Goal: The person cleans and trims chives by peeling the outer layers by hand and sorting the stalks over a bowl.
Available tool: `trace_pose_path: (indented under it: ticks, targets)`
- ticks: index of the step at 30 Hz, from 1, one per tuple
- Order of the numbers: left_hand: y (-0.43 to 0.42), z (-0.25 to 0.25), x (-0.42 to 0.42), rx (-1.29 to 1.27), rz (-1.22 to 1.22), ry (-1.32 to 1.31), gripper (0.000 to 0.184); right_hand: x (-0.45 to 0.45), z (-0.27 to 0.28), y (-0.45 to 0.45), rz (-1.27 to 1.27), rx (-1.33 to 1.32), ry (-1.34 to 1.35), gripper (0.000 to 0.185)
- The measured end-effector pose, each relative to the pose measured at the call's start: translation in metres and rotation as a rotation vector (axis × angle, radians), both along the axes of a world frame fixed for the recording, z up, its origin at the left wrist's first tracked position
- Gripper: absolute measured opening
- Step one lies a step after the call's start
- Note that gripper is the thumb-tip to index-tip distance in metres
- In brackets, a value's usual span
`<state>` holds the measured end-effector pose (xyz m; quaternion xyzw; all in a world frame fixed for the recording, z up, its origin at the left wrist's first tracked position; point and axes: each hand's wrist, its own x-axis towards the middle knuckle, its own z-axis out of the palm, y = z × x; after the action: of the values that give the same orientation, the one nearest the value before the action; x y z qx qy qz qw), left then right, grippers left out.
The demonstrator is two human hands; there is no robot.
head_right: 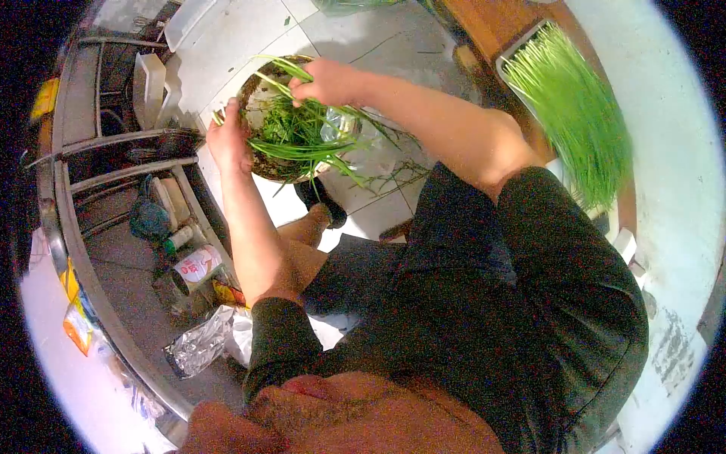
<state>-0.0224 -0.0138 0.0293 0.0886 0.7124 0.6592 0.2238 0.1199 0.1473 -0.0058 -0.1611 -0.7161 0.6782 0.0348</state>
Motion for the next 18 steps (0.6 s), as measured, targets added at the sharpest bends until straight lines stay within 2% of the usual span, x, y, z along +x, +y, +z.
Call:
trace_pose_path:
  ticks: [5,8,11,15,17,18]
  targets:
    - [0.007,-0.01,0.009,-0.015,-0.142,-0.056,0.018,-0.002,-0.008,0.001,-0.049,0.102,-0.048,0.024]
    - [0.01,-0.012,0.011,-0.124,-0.117,-0.019,0.021,-0.002,-0.006,-0.001,-0.072,0.19,-0.052,0.028]
    - [0.009,-0.017,0.01,-0.088,-0.171,-0.033,0.026,-0.004,-0.003,-0.002,-0.125,0.202,-0.068,0.03]
    - [0.011,-0.015,0.017,-0.107,-0.152,-0.024,0.029,-0.006,-0.022,-0.004,-0.217,0.377,-0.001,0.036]
    - [0.014,-0.015,0.02,0.015,-0.125,-0.044,0.027,-0.007,-0.017,0.004,-0.211,0.478,-0.02,0.04]
    - [0.02,-0.011,0.024,0.062,-0.098,-0.015,0.025,-0.007,-0.01,0.008,-0.234,0.529,-0.073,0.036]
